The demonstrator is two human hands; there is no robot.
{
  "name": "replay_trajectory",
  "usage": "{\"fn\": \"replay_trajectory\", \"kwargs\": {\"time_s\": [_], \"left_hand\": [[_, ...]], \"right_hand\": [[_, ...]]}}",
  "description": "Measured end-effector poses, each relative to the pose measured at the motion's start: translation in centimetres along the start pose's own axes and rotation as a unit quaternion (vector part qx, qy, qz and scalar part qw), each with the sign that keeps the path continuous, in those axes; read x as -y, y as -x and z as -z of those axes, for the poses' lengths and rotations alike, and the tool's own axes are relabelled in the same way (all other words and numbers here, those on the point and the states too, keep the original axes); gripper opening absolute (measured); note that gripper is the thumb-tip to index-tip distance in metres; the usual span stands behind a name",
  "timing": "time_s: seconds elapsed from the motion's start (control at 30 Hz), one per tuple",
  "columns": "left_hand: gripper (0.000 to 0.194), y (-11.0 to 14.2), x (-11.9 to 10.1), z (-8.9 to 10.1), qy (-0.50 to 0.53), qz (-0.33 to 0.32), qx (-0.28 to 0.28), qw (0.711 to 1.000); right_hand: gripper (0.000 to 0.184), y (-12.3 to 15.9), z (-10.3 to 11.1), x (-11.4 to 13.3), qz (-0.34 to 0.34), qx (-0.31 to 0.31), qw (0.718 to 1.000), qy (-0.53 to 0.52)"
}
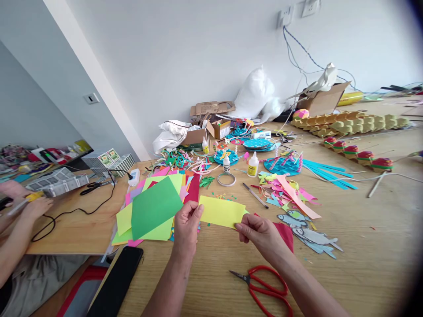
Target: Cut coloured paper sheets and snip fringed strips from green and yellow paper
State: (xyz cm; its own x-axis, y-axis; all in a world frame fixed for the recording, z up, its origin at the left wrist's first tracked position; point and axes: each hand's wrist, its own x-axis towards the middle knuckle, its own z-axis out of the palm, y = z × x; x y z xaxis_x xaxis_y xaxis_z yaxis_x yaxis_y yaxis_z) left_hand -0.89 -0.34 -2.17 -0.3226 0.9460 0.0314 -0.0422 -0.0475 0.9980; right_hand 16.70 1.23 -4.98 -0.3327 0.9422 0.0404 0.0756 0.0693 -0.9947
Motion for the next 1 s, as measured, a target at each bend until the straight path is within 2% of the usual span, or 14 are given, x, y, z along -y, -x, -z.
{"fn": "replay_trajectory", "kwargs": {"time_s": [0.17,0.33,0.43,0.53,0.67,0.83,1.0], "left_hand": [[0.027,-0.1,0.3,0.2,-0.01,-0.014,0.0,1.0],[0.025,0.0,0.9,0.0,0.016,-0.068,0.009,0.998],[0.024,0.2,1.1,-0.1,0.024,-0.086,0.0,0.996],[0.025,0.4,1.1,-0.3,0.014,-0.06,-0.008,0.998],[0.029,0.8,1.3,-0.6,-0.009,-0.017,-0.016,1.0],[0.029,0.9,1.7,-0.6,-0.013,-0.018,-0.033,0.999],[0.028,0.6,1.6,-0.4,0.02,-0.019,-0.021,0.999]], "right_hand": [[0.029,0.0,0.4,0.2,0.006,0.034,0.999,0.034],[0.027,-0.1,0.9,0.6,0.05,-0.029,0.998,0.028],[0.03,-0.2,0.8,0.4,0.037,-0.024,0.999,0.021],[0.029,-0.3,0.4,0.3,0.03,-0.026,0.999,-0.003],[0.033,-0.4,0.2,0.4,0.026,-0.058,0.997,-0.036],[0.039,-0.2,0.4,0.5,0.021,-0.073,0.997,-0.02],[0.032,-0.2,0.6,0.4,0.025,-0.063,0.998,-0.008]]}}
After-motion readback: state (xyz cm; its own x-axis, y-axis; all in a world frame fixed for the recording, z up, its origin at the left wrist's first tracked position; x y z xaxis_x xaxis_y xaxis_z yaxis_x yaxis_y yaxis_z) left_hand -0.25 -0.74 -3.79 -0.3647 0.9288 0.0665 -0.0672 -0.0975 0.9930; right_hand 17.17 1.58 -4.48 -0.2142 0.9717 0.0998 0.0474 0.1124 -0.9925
